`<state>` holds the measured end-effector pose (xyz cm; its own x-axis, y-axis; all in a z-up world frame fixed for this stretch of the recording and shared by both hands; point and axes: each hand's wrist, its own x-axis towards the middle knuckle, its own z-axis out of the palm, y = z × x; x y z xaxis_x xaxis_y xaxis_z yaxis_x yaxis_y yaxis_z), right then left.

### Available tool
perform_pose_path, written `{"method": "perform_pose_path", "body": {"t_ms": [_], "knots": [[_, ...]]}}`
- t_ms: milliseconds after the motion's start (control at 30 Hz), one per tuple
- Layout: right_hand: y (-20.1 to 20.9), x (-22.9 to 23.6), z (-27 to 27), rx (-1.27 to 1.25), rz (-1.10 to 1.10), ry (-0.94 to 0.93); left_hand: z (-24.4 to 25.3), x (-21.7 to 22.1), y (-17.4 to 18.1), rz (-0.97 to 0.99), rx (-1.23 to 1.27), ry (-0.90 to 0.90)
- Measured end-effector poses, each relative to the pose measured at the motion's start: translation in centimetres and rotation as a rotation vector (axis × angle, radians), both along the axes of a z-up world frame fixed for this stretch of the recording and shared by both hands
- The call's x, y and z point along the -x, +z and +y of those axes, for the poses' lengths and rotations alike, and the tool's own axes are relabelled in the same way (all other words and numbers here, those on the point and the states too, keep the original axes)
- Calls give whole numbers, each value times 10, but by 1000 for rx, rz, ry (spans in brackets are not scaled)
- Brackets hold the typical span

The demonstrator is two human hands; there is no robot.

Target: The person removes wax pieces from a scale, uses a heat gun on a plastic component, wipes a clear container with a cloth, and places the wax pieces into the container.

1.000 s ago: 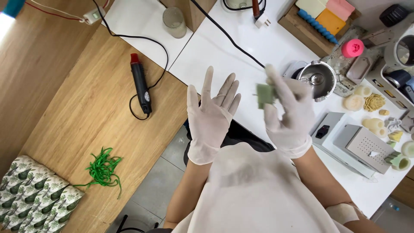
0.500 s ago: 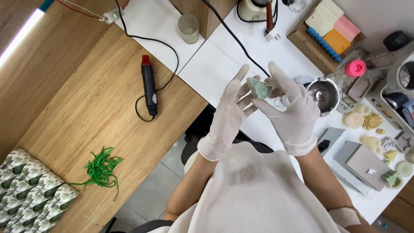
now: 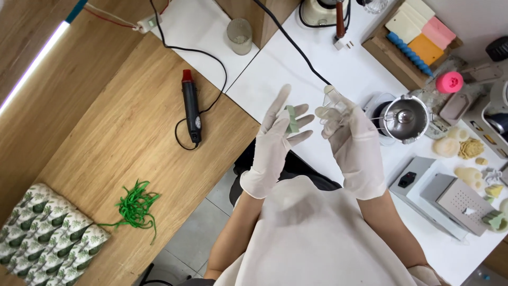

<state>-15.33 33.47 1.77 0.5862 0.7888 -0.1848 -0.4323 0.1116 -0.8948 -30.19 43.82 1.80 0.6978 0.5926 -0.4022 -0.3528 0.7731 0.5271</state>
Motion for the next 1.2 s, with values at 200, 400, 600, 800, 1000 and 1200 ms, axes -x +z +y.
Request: {"method": "perform_pose_path", "body": {"t_ms": [200, 400, 600, 800, 1000, 1200], "knots": [[-21, -19, -21, -163, 757, 232, 1, 6, -14, -47, 4, -11], [-55, -21, -60, -178, 1005, 232, -8, 3, -11, -147, 203, -35], [-138, -29, -104, -12, 1126, 186, -28, 1, -31, -521, 560, -118], [-228, -48, -153, 75, 1266, 23, -59, -18, -15, -461, 673, -204], [-230, -61, -164, 828, 379, 67, -100, -39, -8, -378, 635, -259], [-227, -75, -162, 1025, -126, 113, -133, -57, 8, -284, 592, -287]]}}
